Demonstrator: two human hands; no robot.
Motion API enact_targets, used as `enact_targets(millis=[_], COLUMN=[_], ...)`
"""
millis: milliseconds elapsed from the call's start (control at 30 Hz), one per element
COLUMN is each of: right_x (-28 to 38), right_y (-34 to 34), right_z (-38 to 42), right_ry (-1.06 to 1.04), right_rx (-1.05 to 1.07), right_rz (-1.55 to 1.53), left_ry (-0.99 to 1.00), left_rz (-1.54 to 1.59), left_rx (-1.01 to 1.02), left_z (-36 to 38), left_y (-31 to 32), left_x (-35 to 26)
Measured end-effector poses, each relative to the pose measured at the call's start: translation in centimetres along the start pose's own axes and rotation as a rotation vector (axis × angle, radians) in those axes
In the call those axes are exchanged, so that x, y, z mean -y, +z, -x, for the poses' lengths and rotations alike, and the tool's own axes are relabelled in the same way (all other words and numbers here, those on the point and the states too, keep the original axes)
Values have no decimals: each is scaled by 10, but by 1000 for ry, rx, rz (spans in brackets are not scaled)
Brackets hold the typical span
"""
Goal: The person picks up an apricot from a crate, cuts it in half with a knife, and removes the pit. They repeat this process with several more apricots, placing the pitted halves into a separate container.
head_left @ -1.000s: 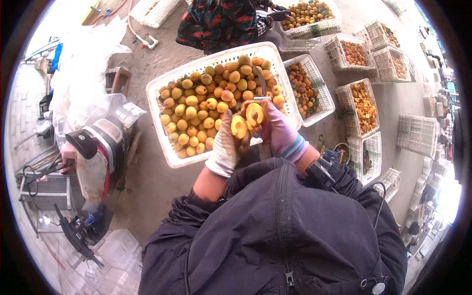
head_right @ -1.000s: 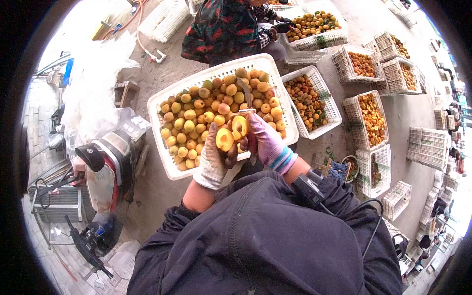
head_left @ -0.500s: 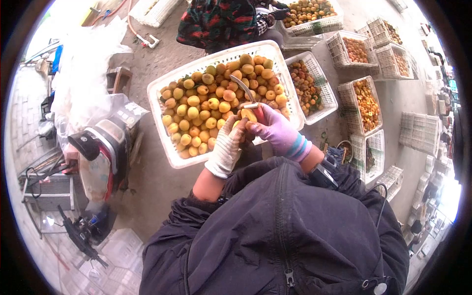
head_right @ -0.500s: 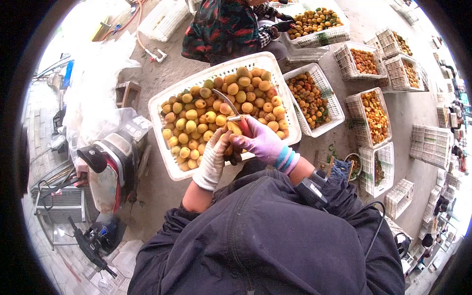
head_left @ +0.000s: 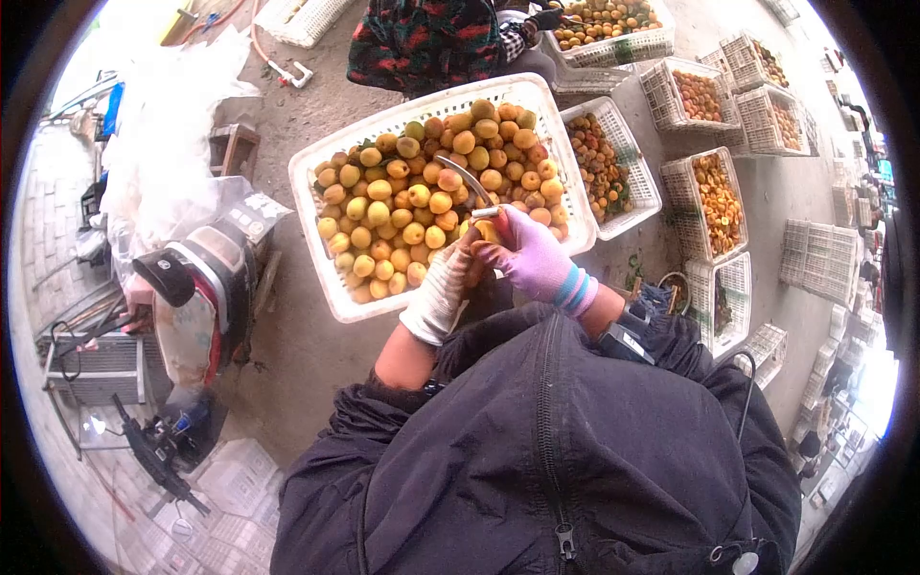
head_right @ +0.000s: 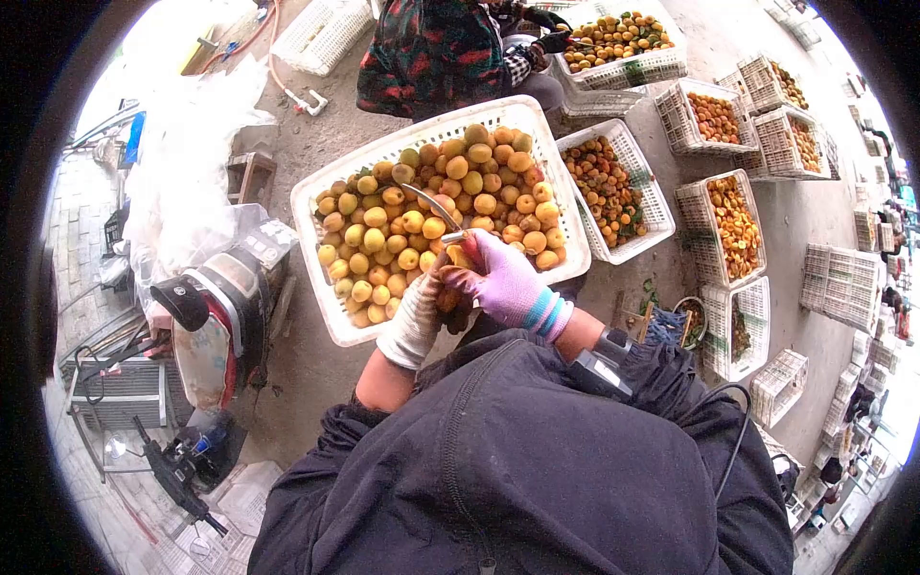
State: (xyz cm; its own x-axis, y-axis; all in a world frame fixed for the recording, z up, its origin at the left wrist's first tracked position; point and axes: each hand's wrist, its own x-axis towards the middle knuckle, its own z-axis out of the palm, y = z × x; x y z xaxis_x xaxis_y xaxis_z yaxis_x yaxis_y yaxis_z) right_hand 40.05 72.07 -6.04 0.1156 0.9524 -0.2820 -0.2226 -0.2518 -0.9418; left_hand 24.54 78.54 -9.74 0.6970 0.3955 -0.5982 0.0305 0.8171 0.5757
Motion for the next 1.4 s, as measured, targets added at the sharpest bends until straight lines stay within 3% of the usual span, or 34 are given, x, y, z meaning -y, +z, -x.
enact_targets(millis=[67, 133, 233, 300, 333, 400, 433, 467, 567, 600, 633, 700, 767, 867, 900, 967, 1033, 1067, 1100, 1233, 1300, 1333, 1367, 1400], right_x=[-3, 1, -12, -4, 1, 10, 12, 12, 3, -4, -4, -3, 0, -15, -21, -3, 3, 1, -1, -7, -12, -10, -10, -9], right_y=[1, 6, 4, 6, 6, -1, -3, -4, -15, -16, -15, -13, -10, -9, -12, -22, -34, -40, -46, -87, -118, -137, -155, -181], right_z=[-1, 1, 1, 0, -1, -2, -3, -3, -2, -2, -1, 3, 6, 7, 9, 22, 28, 30, 34, 54, 70, 80, 81, 106], right_ry=[-39, -11, 34, 18, 1, 38, 77, 43, 46, 44, 44, 54, 9, -75, -81, -124, -86, -68, -53, 90, 26, 116, 207, 346], right_rx=[-21, -35, -27, -68, -108, -137, -168, -179, -238, -247, -247, -241, -185, -150, -133, -187, -200, -232, -256, -360, -464, -405, -485, -557], right_rz=[119, -27, 1, -117, -235, -268, -303, -347, -217, -192, -194, -67, -97, -50, 7, 588, 562, 574, 577, 375, 12, -370, -568, -554], left_ry=[55, 109, -40, -74, -73, -164, -155, -155, 128, 62, 61, 110, 134, 53, -46, 4, 35, -3, -18, -137, -143, -116, -89, -78], left_rz=[59, 117, 257, 133, 132, -360, -607, -611, -834, -478, -480, 15, 191, 355, 391, 325, 218, 194, 131, 50, -107, -182, -254, -288], left_rx=[-35, -69, -108, 164, 165, -6, -202, -198, -546, -436, -438, -297, -220, -137, 17, 13, 152, 67, 143, 230, 259, 246, 232, 173], left_z=[12, 20, 22, 17, 15, 13, 10, 8, 4, 4, 6, 8, 1, -16, -29, -32, -22, -27, -27, -49, -55, -62, -69, -71], left_y=[30, 40, 27, 5, 4, 1, 3, -1, -26, -33, -28, -13, 6, 24, 14, 29, 67, 78, 89, 108, 120, 116, 121, 125], left_x=[-15, -19, -18, -15, -13, -10, -10, -10, -18, -24, -28, -32, -27, -4, 11, 11, -4, -3, -2, 14, 23, 31, 34, 35])
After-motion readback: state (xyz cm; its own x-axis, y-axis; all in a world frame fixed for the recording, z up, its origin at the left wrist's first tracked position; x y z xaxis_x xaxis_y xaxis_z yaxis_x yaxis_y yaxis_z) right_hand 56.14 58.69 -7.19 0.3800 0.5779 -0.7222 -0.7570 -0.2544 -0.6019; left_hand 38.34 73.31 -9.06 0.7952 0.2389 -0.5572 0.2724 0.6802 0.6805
